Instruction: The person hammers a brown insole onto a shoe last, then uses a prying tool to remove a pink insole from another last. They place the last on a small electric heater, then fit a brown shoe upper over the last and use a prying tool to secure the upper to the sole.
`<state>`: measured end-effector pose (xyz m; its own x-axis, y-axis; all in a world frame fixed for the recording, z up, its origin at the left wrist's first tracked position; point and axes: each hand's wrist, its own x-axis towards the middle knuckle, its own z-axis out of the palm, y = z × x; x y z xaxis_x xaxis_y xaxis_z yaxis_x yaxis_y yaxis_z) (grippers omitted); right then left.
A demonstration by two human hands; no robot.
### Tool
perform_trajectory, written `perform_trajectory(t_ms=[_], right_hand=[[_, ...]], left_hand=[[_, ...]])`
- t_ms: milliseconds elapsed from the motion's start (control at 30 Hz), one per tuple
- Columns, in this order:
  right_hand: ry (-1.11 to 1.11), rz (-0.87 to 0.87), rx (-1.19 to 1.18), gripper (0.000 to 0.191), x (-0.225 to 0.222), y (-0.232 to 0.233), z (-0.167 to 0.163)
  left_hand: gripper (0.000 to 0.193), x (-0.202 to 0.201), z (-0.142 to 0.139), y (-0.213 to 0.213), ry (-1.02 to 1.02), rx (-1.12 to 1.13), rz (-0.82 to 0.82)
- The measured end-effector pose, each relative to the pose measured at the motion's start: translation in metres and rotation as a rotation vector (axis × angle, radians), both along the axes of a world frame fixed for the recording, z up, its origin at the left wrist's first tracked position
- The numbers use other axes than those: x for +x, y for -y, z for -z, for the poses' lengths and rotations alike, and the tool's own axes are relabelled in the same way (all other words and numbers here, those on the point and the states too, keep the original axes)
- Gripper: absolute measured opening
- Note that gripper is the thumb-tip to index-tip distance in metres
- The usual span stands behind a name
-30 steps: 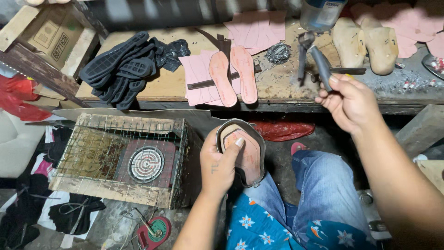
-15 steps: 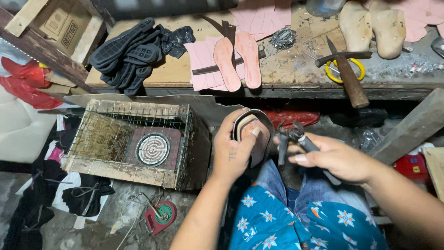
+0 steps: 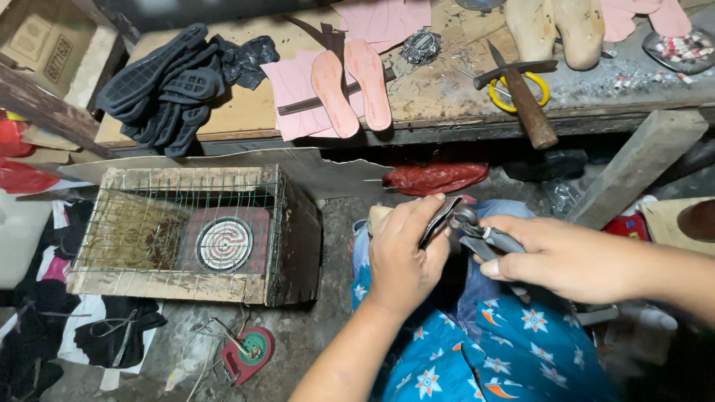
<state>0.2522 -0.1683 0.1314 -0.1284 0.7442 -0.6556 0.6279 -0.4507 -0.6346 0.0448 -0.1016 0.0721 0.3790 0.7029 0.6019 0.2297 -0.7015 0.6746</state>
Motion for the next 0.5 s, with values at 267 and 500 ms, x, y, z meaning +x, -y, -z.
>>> perform_trajectory(t_ms=[267,500], right_hand=[[0.103,-0.145,-0.040,0.041,0.011,0.007,-0.018],[0.288,-0.137,0.367,0.044,-0.010,0.002,-0.007]], left_hand=[[0.043,0.007,0.006,0.014,-0.036,0.075,0.088],[0.045,0.001,0.005,-0.003,-0.033,-0.063,0.087]])
